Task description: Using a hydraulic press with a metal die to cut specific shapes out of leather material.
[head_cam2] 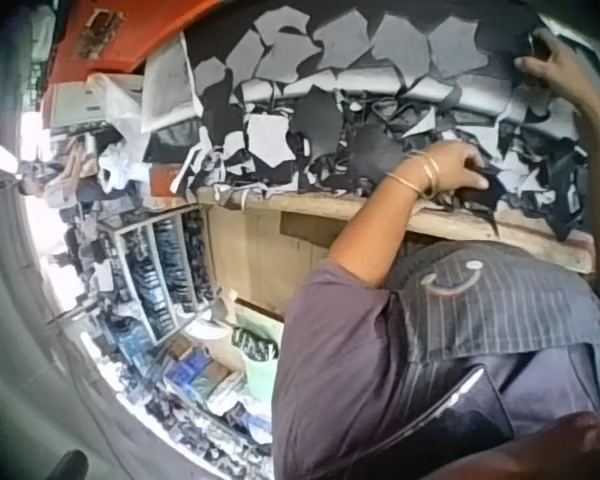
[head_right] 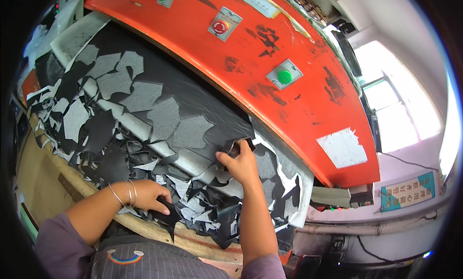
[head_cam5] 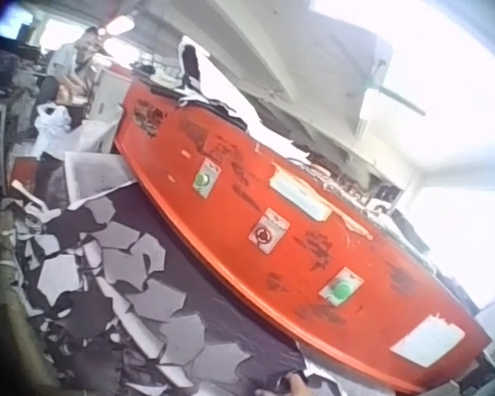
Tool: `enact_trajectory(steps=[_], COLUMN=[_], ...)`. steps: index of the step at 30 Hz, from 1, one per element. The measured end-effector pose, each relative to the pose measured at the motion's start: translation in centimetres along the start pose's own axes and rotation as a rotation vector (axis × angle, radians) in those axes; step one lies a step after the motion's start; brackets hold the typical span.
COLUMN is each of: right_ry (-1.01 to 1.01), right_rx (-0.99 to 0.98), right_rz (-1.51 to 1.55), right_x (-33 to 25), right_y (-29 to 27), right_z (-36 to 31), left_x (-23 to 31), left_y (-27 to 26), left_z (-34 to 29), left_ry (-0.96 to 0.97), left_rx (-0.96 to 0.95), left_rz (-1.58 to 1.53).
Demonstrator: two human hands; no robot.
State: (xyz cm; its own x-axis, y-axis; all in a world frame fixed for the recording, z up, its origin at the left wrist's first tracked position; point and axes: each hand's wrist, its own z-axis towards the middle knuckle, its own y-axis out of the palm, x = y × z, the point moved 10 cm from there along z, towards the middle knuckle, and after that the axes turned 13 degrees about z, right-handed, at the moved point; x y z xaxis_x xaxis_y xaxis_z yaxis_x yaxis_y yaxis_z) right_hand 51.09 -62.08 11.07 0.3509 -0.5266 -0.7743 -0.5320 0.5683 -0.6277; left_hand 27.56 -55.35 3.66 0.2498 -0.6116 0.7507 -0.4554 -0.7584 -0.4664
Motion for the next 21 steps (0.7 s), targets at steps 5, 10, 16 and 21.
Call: enact_trajectory(steps=[5, 10, 16, 21], right_ry=[-0.017, 0.017, -0.323, -0.497], right_rx=[-0.079, -0.004, 0.113, -0.035], right_rz=[-0.279, -0.468, -0.503, -0.400], right_x=[-2.3, -1.7, -2.5, -1.5], right_y=[3.7, 5.1, 0.7, 1.1], right_z=[4.0, 4.6, 6.0, 7.9], left_x=[1.8, -0.3, -1.3, -0.4], left_y=[-9.5, -14.7, -14.3, -13.2], left_z=[-4.5, -1.5, 7.2, 9.6], left_ry=[0.295, -0.013, 0.045, 0.151], left_rx=[0.641, 0.736, 0.854, 0.963], left_rz=[0.356, -0.067, 0.132, 0.191])
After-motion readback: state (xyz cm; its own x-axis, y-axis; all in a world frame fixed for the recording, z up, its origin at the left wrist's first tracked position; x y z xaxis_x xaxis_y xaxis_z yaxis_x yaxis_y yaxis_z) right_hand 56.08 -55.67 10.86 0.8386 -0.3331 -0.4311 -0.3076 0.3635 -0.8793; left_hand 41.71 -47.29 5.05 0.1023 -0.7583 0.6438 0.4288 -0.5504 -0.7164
